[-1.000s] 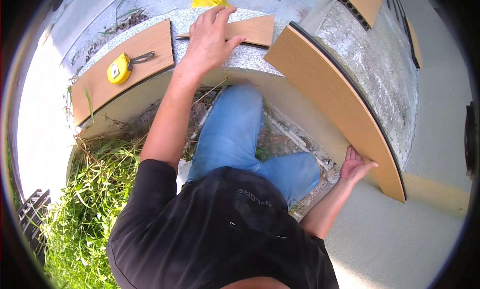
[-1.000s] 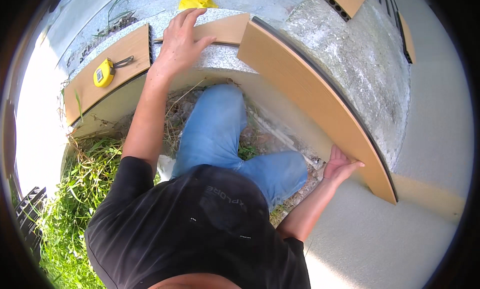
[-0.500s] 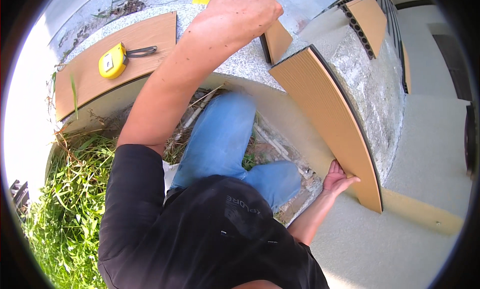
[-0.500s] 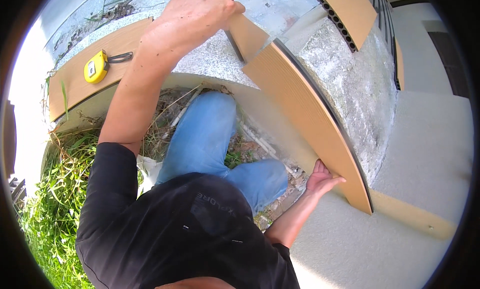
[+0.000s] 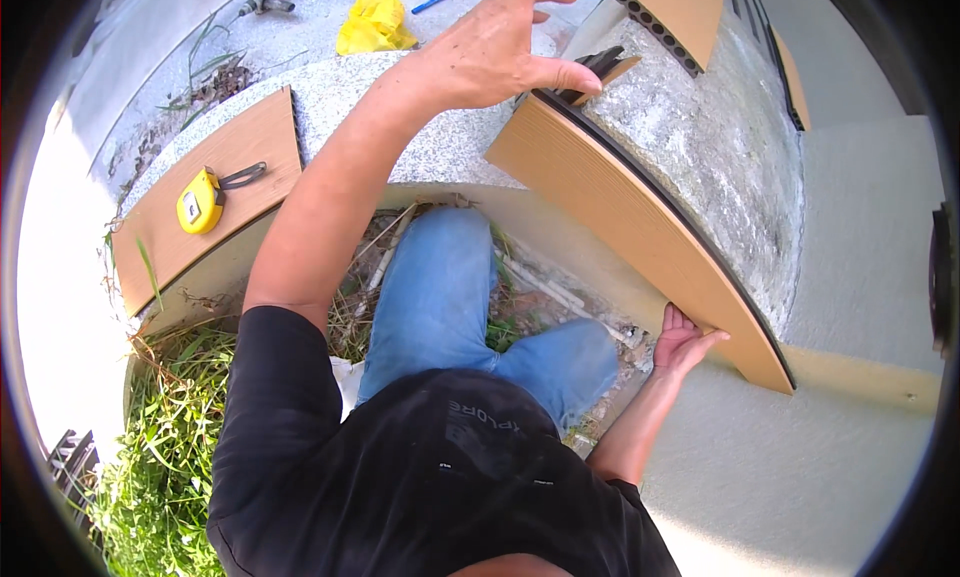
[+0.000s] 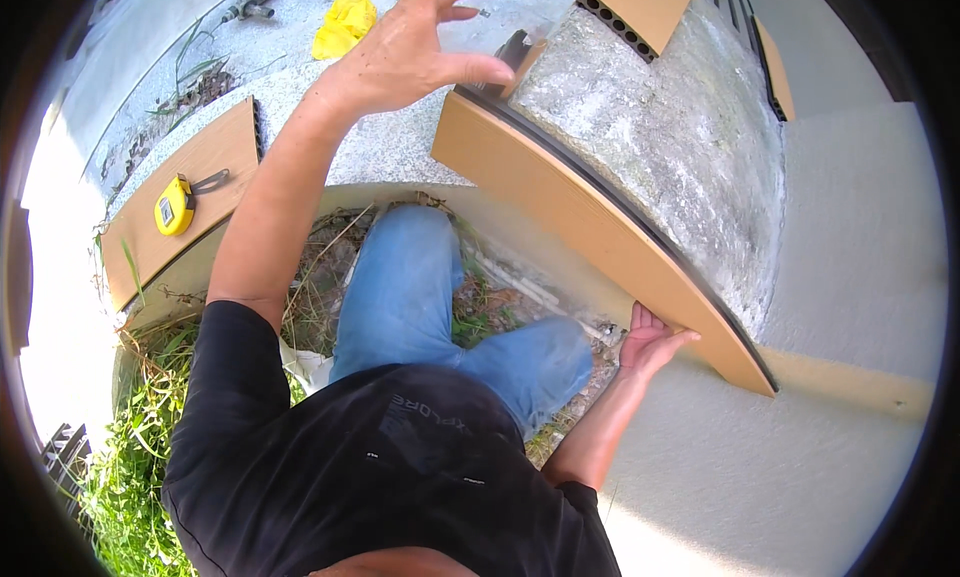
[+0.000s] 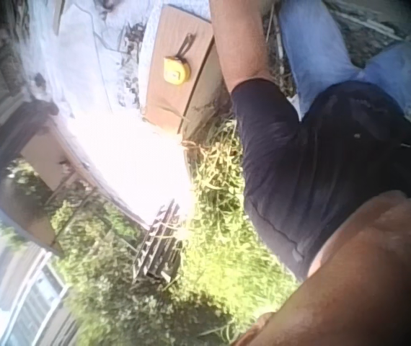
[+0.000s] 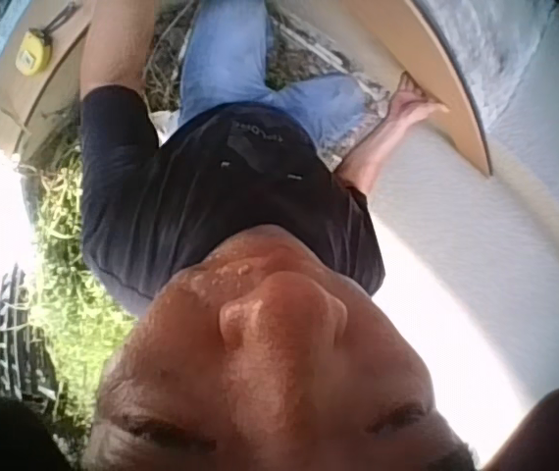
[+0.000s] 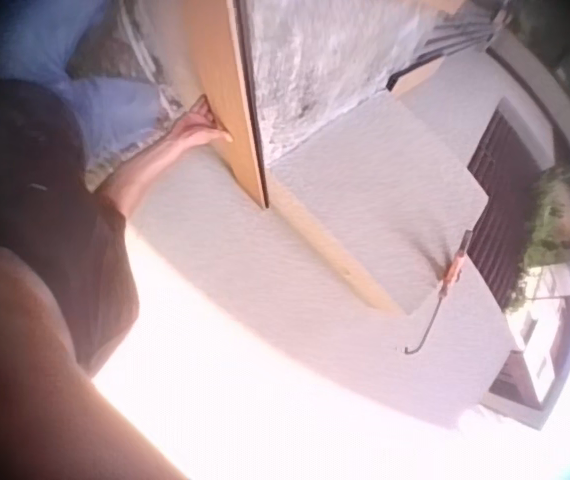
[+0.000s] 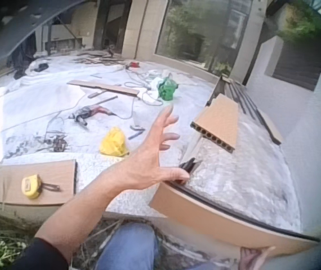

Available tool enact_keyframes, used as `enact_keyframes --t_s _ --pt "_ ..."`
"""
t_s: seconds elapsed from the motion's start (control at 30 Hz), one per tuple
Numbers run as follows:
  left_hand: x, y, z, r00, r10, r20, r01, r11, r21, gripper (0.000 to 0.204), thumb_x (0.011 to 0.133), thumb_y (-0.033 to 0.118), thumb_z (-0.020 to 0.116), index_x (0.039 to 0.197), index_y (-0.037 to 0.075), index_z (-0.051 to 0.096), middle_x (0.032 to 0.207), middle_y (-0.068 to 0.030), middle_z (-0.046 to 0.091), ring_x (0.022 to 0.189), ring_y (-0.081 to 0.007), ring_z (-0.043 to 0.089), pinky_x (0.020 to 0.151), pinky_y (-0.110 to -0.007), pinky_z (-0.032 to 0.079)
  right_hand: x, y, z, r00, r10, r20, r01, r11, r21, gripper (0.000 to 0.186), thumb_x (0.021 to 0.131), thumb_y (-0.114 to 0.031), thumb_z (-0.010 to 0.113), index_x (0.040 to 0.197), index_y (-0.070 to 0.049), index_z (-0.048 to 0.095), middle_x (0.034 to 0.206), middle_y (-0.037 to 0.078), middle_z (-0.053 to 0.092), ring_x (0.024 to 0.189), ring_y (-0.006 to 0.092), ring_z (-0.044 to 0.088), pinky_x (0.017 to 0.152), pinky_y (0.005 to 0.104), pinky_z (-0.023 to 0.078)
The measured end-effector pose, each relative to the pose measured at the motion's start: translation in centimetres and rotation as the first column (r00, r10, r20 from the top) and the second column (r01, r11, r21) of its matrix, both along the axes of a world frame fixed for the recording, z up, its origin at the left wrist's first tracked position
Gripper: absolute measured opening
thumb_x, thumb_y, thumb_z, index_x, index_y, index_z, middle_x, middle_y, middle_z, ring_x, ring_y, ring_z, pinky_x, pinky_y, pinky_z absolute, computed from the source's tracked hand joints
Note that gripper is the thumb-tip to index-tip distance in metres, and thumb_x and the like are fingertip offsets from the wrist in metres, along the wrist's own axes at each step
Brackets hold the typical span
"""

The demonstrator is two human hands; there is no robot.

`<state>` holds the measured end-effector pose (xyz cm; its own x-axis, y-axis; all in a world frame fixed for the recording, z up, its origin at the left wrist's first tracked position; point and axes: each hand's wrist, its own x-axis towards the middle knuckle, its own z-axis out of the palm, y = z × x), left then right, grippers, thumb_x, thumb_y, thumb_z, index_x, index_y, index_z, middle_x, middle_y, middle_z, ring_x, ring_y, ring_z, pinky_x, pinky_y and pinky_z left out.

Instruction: The person measures, marks, and cuts curved wooden planks using a miter saw and a measuring tape, then fits them against an outdoor concrete ledge.

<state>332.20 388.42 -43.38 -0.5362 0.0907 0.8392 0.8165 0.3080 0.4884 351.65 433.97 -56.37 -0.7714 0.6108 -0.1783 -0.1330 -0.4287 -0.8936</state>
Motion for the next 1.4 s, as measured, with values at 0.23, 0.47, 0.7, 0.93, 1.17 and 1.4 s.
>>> enact_keyframes --t_s 0.23,0.47,0.7,0.93,1.17,1.4 --pt "1.8 0.8 -6.8 0.753 -0.469 0.461 0.323 0.875 0.362 0.071 0.107 0.061 0.039 0.156 0.010 0.042 0.157 -0.0153 0.042 0.140 -0.0294 0.048 0.122 -0.041 0.028 -0.2 0.0 -0.3 1.000 -0.001 -0.002 0.001 1.000 -0.027 0.106 0.091 -0.084 0.038 0.155 0.001 0.033 0.154 0.025 0.044 0.143 0.0396 0.045 0.121 0.0545 0.036" --pt "4.4 1.9 -8.9 0.773 -0.372 0.513 0.235 0.920 0.313 0.094 0.089 0.068 0.066 0.153 0.001 0.044 0.151 -0.0196 0.047 0.142 -0.0316 0.045 0.120 -0.040 0.031 0.0 0.7 -0.7 0.999 -0.034 0.019 0.034 0.999 -0.028 0.107 0.089 -0.085 0.040 0.154 0.000 0.035 0.152 0.025 0.046 0.139 0.0397 0.049 0.120 0.0553 0.037" --pt "5.3 3.3 -10.1 0.692 -0.390 0.608 0.061 0.870 0.489 0.092 0.076 0.035 0.091 0.149 0.002 0.048 0.138 -0.0154 0.059 0.132 -0.0260 0.055 0.113 -0.039 0.042 -0.5 0.0 -0.5 1.000 -0.004 -0.029 0.004 1.000 0.016 0.113 0.086 -0.084 0.048 0.155 0.004 0.031 0.156 0.026 0.040 0.146 0.0402 0.039 0.123 0.0541 0.033" --pt "6.0 3.0 -10.5 0.775 -0.186 0.604 0.027 0.964 0.263 0.086 0.076 0.034 0.092 0.145 0.004 0.052 0.130 -0.0162 0.065 0.125 -0.0292 0.062 0.109 -0.039 0.046 0.1 0.9 -0.8 1.000 0.000 0.014 0.000 1.000 -0.013 0.105 0.091 -0.084 0.036 0.156 -0.003 0.032 0.155 0.026 0.042 0.142 0.0410 0.045 0.121 0.0548 0.037" --pt "5.8 2.6 -10.7 0.772 -0.215 0.598 0.066 0.963 0.261 0.087 0.076 0.033 0.092 0.146 0.005 0.050 0.132 -0.0166 0.065 0.125 -0.0293 0.062 0.108 -0.040 0.047 -0.5 -0.5 -0.3 0.999 0.001 -0.035 0.000 1.000 0.015 0.102 0.093 -0.082 0.033 0.152 0.000 0.040 0.148 0.027 0.050 0.139 0.0396 0.049 0.120 0.0548 0.038" --pt "5.4 2.4 -10.0 0.778 -0.180 0.602 0.066 0.976 0.207 0.088 0.076 0.034 0.091 0.148 0.005 0.049 0.131 -0.0172 0.065 0.125 -0.0293 0.062 0.107 -0.040 0.048 -0.9 -0.8 -0.1 1.000 -0.017 -0.015 0.017 1.000 0.021 0.103 0.093 -0.082 0.031 0.153 0.001 0.039 0.149 0.027 0.050 0.140 0.0400 0.049 0.121 0.0554 0.037"
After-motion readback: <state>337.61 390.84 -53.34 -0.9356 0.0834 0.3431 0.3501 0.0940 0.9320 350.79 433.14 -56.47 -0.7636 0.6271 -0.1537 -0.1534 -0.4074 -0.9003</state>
